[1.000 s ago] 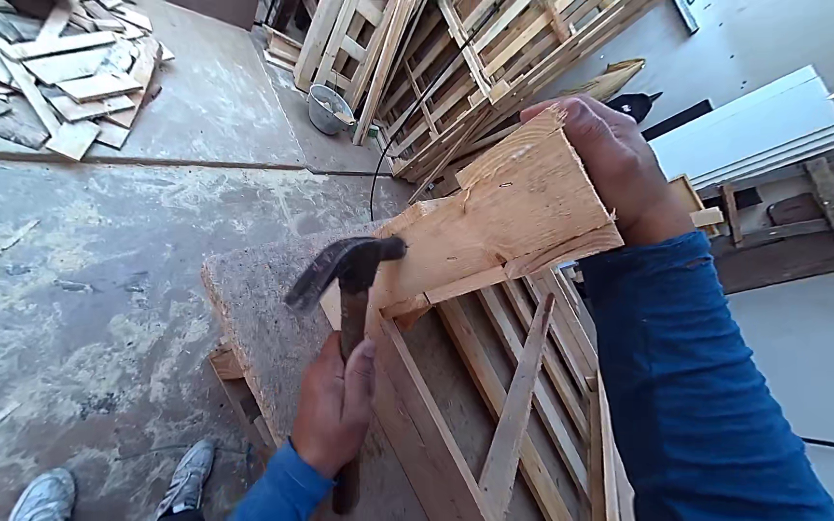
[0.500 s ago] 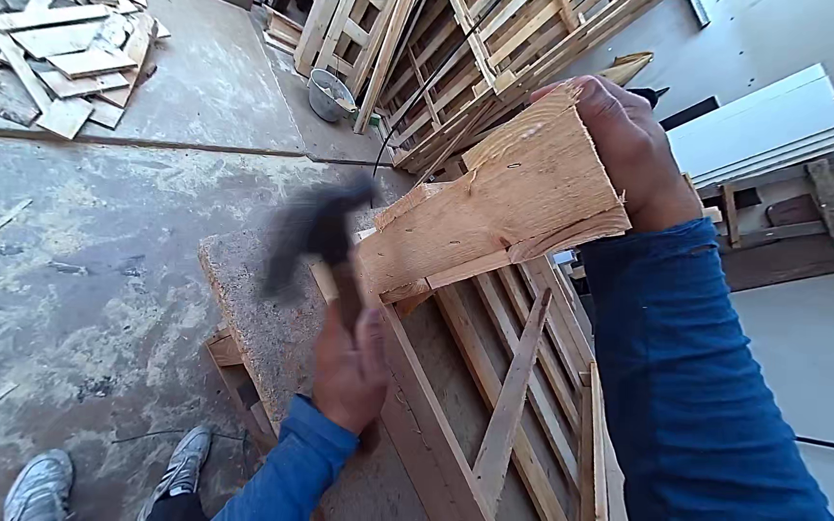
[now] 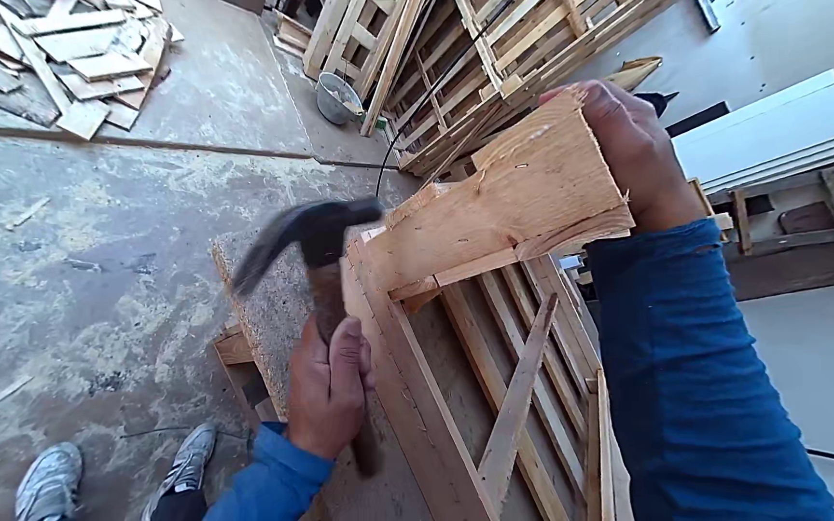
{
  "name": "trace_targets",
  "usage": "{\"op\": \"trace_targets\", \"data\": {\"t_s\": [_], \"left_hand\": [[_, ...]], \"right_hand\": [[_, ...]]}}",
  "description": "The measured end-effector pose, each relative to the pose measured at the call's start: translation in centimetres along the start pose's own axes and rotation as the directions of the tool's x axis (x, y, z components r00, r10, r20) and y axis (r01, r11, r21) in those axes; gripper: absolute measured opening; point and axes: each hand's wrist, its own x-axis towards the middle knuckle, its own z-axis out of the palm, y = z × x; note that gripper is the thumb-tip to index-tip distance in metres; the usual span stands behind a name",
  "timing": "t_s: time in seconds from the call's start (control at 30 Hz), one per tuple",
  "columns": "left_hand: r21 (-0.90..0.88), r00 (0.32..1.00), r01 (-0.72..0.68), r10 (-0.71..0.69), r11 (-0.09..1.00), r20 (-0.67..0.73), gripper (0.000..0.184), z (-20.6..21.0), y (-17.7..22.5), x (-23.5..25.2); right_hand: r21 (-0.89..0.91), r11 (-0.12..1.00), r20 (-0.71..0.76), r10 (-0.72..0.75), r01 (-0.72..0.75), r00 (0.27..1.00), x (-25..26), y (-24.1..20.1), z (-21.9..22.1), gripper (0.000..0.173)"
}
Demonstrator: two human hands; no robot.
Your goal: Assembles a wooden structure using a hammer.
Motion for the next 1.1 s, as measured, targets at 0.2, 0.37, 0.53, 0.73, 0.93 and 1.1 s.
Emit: {"op": "trace_targets", "data": {"t_s": [0.2, 0.37, 0.53, 0.73, 0.93, 1.1], "left_hand": [[0.198, 0.960, 0.201, -0.233, 0.959, 0.157, 0.040, -0.6, -3.6, 0.9], [-0.029, 0.994, -0.079, 0.077, 0.996, -0.074, 0.031, 1.5, -1.0, -0.1], [0.090, 0.972, 0.208, -0.216, 0.974, 0.092, 0.036, 0.7, -4.8, 0.4], [0.055, 0.989, 0.145, -0.145, 0.988, -0.001, 0.033, 3.1, -4.3, 0.0], [0.235, 0.864, 0.387, -0.440, 0.892, 0.245, 0.037, -7.1, -4.4, -5.3], [0.273, 0.902, 0.410, -0.431, 0.871, 0.023, 0.040, -18.9, -0.3, -8.9]], "right_hand": [[0.023, 1.000, -0.018, 0.002, -0.002, 1.000, 0.1, -0.1, 0.0, 0.049], [0.015, 1.000, -0.007, 0.010, -0.010, 1.000, 0.2, -0.1, 0.0, 0.046], [-0.002, 1.000, -0.016, -0.004, 0.004, 1.000, 0.5, 0.0, -0.2, 0.050], [0.011, 1.000, -0.040, 0.022, -0.022, 0.999, 0.1, 0.3, 0.0, 0.047], [-0.229, 0.940, -0.516, -0.337, 0.252, 0.788, -3.3, -1.3, 0.0, 0.040], [-0.637, 0.616, 0.016, -0.591, 0.463, 0.807, -8.9, -8.1, 11.2, 0.057]]}}
